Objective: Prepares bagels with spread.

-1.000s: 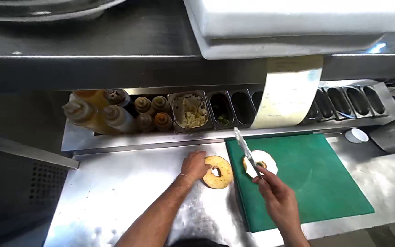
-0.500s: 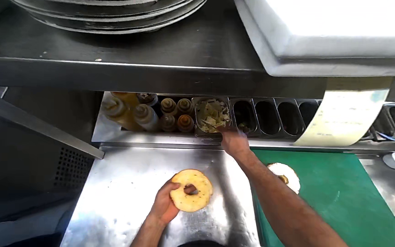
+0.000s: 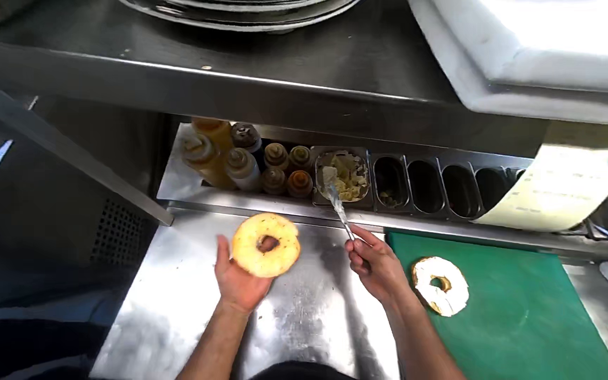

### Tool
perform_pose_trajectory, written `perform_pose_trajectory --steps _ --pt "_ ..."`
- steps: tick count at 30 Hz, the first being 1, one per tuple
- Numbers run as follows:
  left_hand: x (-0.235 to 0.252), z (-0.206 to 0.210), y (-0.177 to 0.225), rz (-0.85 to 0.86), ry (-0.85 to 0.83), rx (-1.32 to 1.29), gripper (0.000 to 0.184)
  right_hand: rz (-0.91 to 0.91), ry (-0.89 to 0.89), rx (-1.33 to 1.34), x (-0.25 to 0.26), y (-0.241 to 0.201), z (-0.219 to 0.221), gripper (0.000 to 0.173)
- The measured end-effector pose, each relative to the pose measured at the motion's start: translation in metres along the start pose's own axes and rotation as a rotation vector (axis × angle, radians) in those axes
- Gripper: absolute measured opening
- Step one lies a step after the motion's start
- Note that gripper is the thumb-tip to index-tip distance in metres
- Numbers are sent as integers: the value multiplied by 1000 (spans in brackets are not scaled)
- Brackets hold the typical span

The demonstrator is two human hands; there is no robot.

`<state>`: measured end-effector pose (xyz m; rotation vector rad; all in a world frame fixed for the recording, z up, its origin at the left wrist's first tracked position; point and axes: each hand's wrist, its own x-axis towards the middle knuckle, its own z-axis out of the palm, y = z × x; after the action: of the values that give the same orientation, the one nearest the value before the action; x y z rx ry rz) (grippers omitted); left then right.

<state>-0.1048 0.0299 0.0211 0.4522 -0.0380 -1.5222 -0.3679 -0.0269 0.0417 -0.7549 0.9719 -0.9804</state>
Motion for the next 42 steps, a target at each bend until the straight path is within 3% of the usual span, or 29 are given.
perform_pose_trajectory --steps 8,17,21,25,27,31,34,38,40,42 --pt "4 31 -4 -138 33 85 65 -636 -255 -717 -38 31 -26 27" --pt "-5 34 -1 -156 25 63 58 -907 -195 -1103 -40 33 -42 26" --pt "-5 29 -1 -128 23 38 57 -926 -160 -1224 -44 22 -66 31" --pt "-5 22 0 17 -35 -40 56 -892 -41 -1289 -54 13 -87 31" --pt "-3 15 2 49 -112 -79 65 -800 11 -1180 -62 15 -75 28" --pt "5 13 -7 -30 -54 6 83 -603 17 -897 -75 34 -22 26" --pt "11 20 -19 42 -20 8 68 -572 51 -892 -82 52 2 28" --pt "14 26 -33 173 -18 82 57 -680 113 -1058 -90 69 12 30" --pt "16 26 -36 187 15 98 56 -695 57 -1075 -94 70 16 31" --pt "16 24 -36 150 60 68 58 -613 -65 -931 -96 65 20 29"
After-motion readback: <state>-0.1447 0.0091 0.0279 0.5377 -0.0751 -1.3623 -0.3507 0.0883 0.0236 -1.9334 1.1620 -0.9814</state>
